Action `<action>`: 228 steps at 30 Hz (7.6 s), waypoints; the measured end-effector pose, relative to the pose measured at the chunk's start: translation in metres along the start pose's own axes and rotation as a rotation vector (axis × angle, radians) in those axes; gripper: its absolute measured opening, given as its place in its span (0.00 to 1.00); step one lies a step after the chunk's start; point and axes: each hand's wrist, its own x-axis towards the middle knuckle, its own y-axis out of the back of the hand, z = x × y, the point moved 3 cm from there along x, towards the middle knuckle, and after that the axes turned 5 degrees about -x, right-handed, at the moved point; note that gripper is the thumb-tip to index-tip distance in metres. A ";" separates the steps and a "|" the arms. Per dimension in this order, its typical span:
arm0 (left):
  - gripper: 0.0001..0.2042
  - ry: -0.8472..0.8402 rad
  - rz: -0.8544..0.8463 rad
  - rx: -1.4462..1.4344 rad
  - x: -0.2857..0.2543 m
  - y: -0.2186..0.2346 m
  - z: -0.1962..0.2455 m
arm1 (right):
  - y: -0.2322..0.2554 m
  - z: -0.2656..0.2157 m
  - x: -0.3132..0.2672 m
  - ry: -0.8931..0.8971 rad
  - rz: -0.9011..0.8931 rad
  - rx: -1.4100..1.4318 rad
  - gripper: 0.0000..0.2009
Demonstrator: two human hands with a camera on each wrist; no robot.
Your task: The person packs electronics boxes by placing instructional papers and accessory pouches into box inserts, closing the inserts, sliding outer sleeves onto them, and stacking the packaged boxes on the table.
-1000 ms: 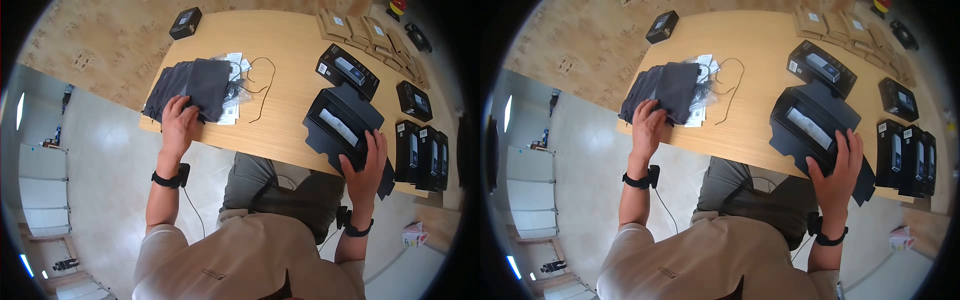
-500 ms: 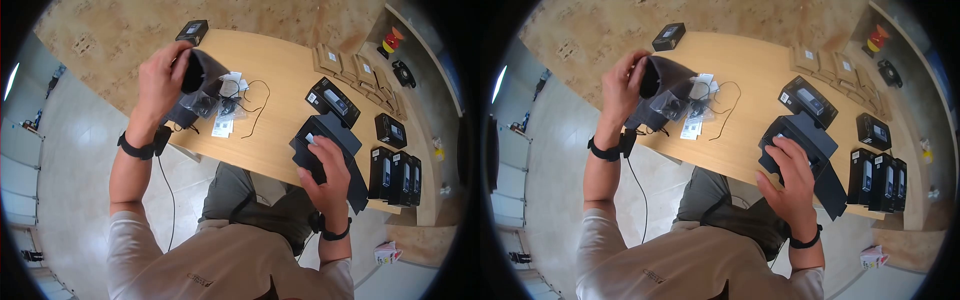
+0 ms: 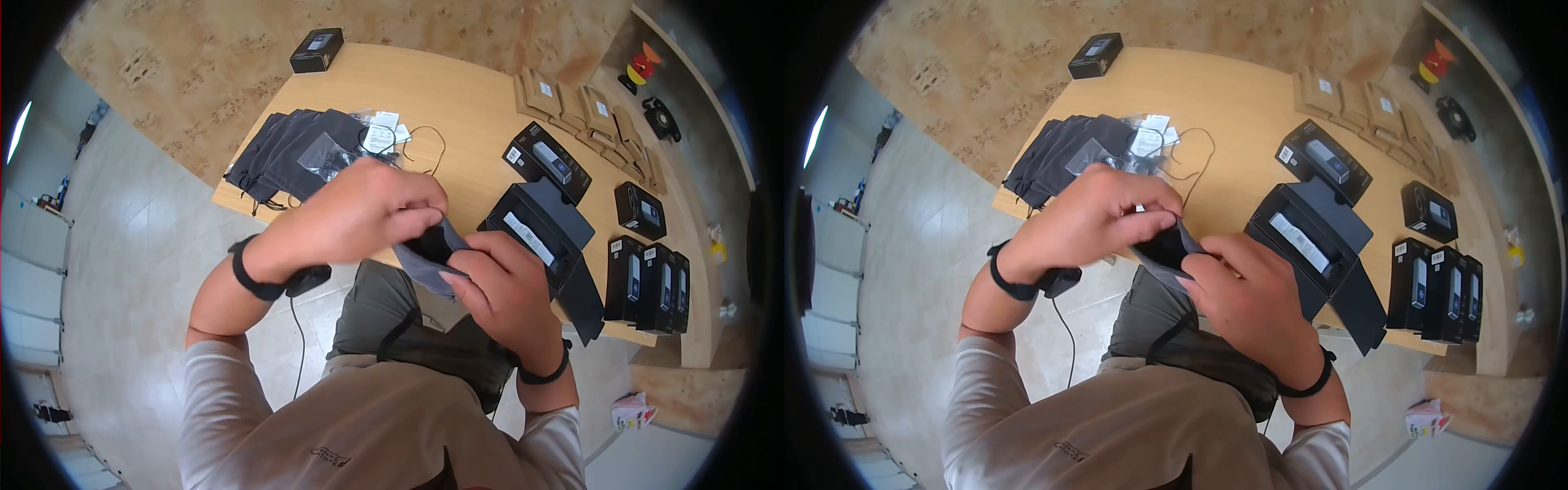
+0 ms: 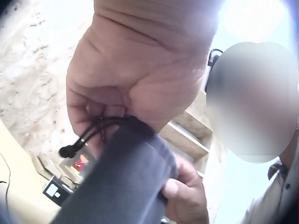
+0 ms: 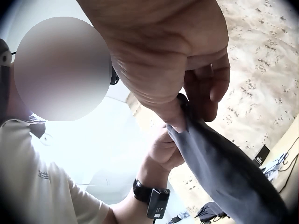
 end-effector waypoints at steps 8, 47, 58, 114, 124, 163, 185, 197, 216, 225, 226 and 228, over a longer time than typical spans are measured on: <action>0.09 0.304 0.203 0.306 0.009 0.023 -0.146 | 0.003 0.017 -0.045 -0.183 -0.021 0.180 0.09; 0.08 0.033 0.460 0.567 0.096 0.060 -0.124 | -0.004 0.023 -0.102 -0.198 0.131 0.262 0.09; 0.06 -0.249 -0.011 0.109 0.158 -0.106 -0.006 | -0.009 0.028 -0.131 -0.227 0.088 0.272 0.10; 0.07 0.076 0.573 0.166 0.011 0.056 -0.112 | -0.022 0.044 0.001 -0.057 0.081 0.145 0.09; 0.06 -0.167 0.429 -0.063 0.005 0.011 -0.015 | -0.030 0.042 0.009 -0.075 0.054 0.181 0.09; 0.13 -0.205 -0.130 0.113 0.001 -0.022 0.001 | -0.040 0.045 -0.030 -0.474 0.090 1.192 0.07; 0.17 0.174 0.284 -0.562 -0.010 -0.064 -0.049 | -0.008 0.058 -0.030 -0.533 0.250 1.045 0.10; 0.18 0.320 0.191 -1.011 -0.022 -0.105 -0.060 | -0.054 0.049 -0.084 -0.823 -0.233 1.014 0.20; 0.24 -0.291 0.037 0.158 -0.036 -0.096 -0.023 | -0.065 0.056 -0.099 -0.854 0.161 1.542 0.18; 0.14 0.149 0.049 -0.472 -0.043 -0.090 -0.041 | -0.041 0.038 -0.092 -0.705 0.105 1.540 0.18; 0.14 0.153 0.059 -0.471 -0.046 -0.091 -0.042 | -0.041 0.038 -0.093 -0.703 0.094 1.544 0.18; 0.14 0.325 -0.125 -0.675 -0.045 -0.099 -0.047 | -0.035 0.040 -0.097 -0.545 0.004 1.271 0.20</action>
